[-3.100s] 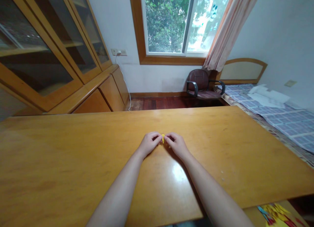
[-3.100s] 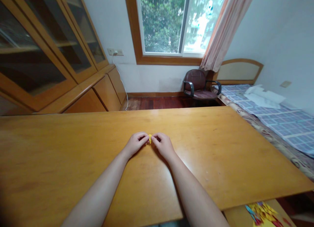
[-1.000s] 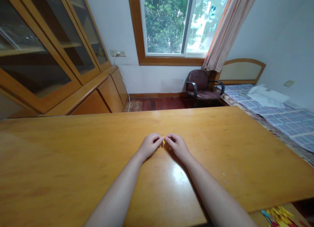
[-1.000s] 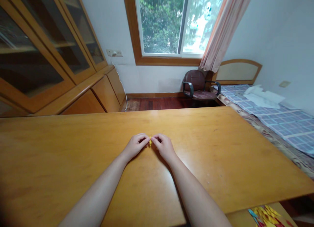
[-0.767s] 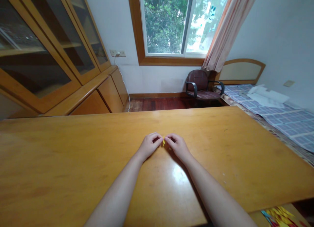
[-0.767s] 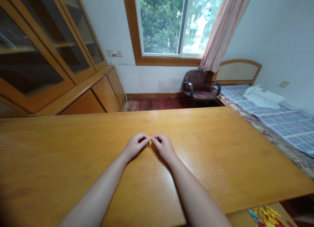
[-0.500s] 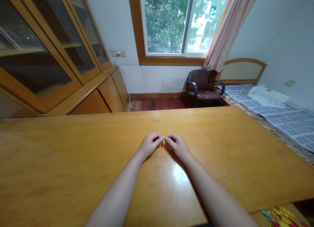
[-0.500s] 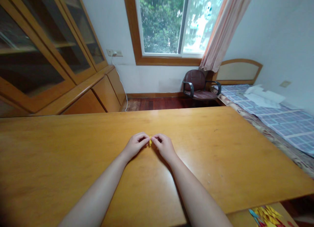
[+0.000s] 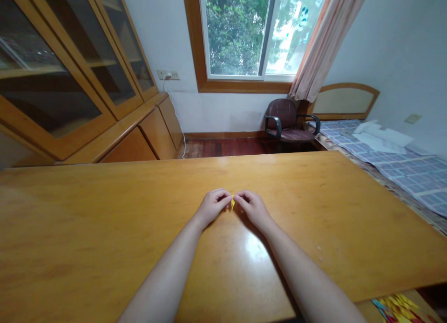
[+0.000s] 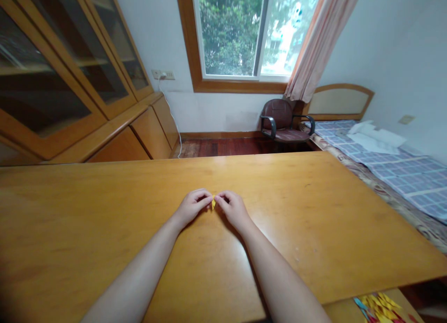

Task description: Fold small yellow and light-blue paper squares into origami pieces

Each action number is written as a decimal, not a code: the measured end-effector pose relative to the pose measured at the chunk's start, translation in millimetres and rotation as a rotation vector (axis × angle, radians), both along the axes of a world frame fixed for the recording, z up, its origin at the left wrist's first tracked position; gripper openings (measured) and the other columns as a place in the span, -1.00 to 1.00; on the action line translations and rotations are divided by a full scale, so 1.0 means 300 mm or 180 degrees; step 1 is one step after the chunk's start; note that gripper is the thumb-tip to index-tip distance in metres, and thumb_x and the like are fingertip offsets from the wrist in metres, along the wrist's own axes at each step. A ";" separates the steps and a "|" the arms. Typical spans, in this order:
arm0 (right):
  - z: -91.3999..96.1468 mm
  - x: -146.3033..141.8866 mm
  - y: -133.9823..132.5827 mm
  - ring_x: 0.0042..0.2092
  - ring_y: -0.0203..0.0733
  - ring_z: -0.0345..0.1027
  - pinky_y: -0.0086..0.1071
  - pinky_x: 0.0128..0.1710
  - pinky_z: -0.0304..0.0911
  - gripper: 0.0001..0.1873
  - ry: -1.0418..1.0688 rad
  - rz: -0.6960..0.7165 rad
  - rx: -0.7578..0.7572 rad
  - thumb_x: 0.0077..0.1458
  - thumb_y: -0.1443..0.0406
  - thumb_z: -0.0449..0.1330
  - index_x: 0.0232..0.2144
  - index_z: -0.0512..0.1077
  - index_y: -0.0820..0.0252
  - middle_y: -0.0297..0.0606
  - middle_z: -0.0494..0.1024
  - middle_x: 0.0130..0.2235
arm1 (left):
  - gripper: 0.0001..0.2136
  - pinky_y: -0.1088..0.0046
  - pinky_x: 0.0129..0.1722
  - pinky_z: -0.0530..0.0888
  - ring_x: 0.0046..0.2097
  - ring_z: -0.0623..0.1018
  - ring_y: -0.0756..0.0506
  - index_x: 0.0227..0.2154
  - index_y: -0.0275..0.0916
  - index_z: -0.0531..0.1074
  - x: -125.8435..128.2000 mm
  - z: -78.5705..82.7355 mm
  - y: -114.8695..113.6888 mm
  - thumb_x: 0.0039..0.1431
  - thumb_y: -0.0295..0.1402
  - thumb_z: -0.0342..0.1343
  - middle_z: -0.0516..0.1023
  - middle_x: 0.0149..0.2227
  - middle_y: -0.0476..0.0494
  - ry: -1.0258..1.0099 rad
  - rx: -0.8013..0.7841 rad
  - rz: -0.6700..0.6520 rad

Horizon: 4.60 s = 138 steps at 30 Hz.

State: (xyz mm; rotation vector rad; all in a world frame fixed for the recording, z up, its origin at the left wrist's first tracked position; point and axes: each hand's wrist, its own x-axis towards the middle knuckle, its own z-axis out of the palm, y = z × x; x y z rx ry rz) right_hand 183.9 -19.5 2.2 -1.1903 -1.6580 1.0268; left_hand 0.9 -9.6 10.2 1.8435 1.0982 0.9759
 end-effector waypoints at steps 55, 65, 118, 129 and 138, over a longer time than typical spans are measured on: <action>-0.019 -0.005 0.006 -0.34 -0.20 0.38 -0.37 -0.29 0.23 -0.77 -0.0251 -0.0118 0.0295 0.19 0.18 0.15 -0.39 0.50 0.21 -0.25 0.57 -0.38 | -0.75 0.47 -0.33 0.32 -0.38 0.43 -0.05 -0.52 -0.25 0.46 0.005 -0.005 0.001 0.23 -0.27 0.08 0.46 -0.50 -0.02 0.0154 0.0207 0.0165; -0.016 -0.003 0.006 -0.34 -0.20 0.37 -0.38 -0.30 0.21 -0.75 -0.0189 -0.0068 0.0281 0.19 0.17 0.15 -0.40 0.49 0.21 -0.25 0.56 -0.39 | -0.76 0.47 -0.31 0.32 -0.38 0.43 -0.05 -0.52 -0.25 0.45 0.006 -0.005 0.002 0.23 -0.28 0.07 0.43 -0.50 -0.01 0.0064 0.0152 0.0074; -0.031 0.007 0.024 -0.53 -0.32 0.22 -0.44 -0.51 0.13 -0.65 0.1163 -0.0289 -0.0607 0.01 0.03 0.26 -0.45 0.43 0.21 -0.43 0.37 -0.58 | -0.87 0.51 -0.37 0.41 -0.36 0.46 0.01 -0.30 -0.24 0.46 0.023 -0.026 -0.005 0.05 -0.41 0.22 0.52 -0.28 -0.07 -0.0187 0.0031 0.0287; -0.003 0.001 0.012 -0.53 -0.31 0.21 -0.43 -0.49 0.13 -0.65 0.1098 -0.0287 -0.0636 0.01 0.02 0.25 -0.47 0.42 0.21 -0.42 0.37 -0.59 | -0.85 0.49 -0.33 0.41 -0.35 0.47 0.00 -0.31 -0.23 0.43 0.020 -0.023 -0.011 0.03 -0.41 0.24 0.52 -0.29 -0.06 -0.0240 -0.0005 0.0235; -0.009 0.003 0.012 -0.53 -0.31 0.23 -0.43 -0.50 0.13 -0.66 0.1126 -0.0235 -0.0640 0.03 0.03 0.26 -0.46 0.44 0.21 -0.41 0.40 -0.59 | -0.86 0.47 -0.32 0.42 -0.34 0.47 -0.01 -0.31 -0.23 0.43 0.018 -0.027 -0.012 0.05 -0.41 0.23 0.51 -0.30 -0.05 -0.0132 0.0077 0.0215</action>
